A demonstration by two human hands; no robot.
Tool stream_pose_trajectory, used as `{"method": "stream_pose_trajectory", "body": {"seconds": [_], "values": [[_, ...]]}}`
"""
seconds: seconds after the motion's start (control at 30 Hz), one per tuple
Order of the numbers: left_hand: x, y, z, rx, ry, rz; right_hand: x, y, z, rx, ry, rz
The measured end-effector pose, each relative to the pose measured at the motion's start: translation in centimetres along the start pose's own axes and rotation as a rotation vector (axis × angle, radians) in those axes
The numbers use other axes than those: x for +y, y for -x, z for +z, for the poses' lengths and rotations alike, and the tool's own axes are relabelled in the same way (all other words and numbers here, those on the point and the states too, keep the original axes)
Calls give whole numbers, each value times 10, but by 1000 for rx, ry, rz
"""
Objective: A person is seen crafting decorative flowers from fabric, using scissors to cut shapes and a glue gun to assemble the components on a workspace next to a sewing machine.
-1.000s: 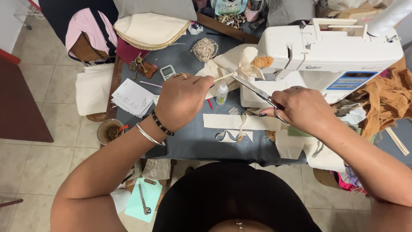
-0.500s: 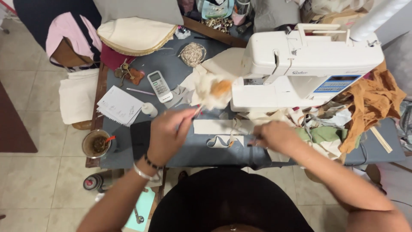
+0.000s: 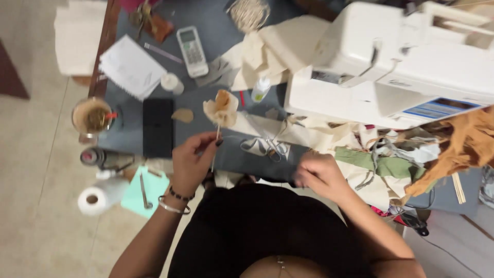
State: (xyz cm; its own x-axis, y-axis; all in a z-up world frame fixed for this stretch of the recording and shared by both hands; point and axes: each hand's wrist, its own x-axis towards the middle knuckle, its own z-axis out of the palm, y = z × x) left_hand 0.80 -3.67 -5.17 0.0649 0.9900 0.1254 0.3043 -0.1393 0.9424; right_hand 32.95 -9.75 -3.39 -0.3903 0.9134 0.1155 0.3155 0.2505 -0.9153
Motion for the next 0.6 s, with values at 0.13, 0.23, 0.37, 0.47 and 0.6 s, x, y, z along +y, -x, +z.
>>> {"method": "stream_pose_trajectory", "body": {"seconds": [0.13,0.23,0.37,0.47,0.6], "values": [[-55,16,21,-44,-250,-140,-83,-33,-13,-379,-701,-441],[-78,14,34,-2,-168,-137,-96,-36,-33,-391,-636,-411],[-102,4,45,-85,-372,-208,-120,-52,-69,-404,-487,-429],[-111,-3,46,-128,-409,-307,-133,-63,-78,-423,-420,-419],[-132,-14,45,-227,-488,-344,-153,-83,-83,-446,-330,-386]]}}
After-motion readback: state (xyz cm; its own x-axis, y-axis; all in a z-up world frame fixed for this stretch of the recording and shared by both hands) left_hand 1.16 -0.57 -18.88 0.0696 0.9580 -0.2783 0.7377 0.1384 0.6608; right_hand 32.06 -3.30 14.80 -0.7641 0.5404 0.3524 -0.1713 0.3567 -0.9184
